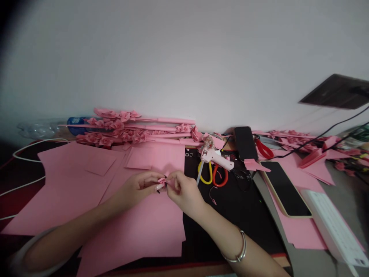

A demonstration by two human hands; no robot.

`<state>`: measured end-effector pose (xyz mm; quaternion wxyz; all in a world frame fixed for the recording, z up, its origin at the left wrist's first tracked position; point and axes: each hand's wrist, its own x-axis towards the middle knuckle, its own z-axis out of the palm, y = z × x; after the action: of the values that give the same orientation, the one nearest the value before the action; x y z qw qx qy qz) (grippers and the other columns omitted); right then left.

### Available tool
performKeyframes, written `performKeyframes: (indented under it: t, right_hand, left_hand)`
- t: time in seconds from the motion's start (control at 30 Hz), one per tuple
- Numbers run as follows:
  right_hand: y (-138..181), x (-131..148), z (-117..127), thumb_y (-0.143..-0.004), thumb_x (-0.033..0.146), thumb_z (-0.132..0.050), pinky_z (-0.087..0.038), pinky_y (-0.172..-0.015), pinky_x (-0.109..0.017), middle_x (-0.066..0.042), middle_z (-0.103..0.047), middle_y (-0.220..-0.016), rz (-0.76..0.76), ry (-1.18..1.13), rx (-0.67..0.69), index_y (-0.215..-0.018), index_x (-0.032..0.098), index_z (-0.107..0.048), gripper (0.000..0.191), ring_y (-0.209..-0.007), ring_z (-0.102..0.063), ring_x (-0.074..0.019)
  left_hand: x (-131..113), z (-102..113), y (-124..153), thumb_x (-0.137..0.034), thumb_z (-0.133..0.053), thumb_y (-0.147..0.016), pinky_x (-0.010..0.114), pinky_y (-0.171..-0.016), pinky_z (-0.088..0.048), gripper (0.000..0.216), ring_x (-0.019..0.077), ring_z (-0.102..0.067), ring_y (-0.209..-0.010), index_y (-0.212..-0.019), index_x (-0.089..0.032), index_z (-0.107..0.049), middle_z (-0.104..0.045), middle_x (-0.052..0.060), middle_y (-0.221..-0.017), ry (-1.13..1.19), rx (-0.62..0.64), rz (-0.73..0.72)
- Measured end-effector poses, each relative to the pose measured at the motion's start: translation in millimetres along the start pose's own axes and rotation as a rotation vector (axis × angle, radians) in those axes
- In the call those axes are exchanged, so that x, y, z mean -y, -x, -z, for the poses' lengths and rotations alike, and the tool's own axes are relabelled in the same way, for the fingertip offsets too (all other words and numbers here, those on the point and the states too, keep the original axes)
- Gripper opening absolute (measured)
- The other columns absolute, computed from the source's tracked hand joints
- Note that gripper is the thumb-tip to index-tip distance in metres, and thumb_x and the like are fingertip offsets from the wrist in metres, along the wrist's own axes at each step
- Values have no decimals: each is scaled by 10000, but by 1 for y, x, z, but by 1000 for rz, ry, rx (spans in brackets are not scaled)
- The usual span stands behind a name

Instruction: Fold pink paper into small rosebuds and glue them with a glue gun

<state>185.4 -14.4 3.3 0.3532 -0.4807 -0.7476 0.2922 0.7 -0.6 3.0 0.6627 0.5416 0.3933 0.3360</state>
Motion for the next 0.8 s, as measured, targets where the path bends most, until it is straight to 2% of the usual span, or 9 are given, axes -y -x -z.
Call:
performKeyframes:
  t: [0.43, 0.8]
  right_hand:
    - [0, 0, 0, -765, 120, -540, -266, -457, -185, 105, -286, -537, -4, 13, 18, -851, 175, -555, 103, -440, -311, -72]
    - [-1, 3, 2, -740, 105, -534, -274, -458, -188, 105, -294, -542, -21, 9, -1, -871, 185, -539, 153, -440, -327, -75]
  left_hand:
    - [3, 0, 0, -240, -654, -791, 320, -777, -518, 187, 174, -638, -815, -943, -133, -641, -679, 56, -871, -13, -9, -10]
    - [5, 0, 0, -239, -651, -790, 308, -774, -517, 168, 188, -643, -845, -928, -143, -648, -676, 53, -871, -20, -29, -33]
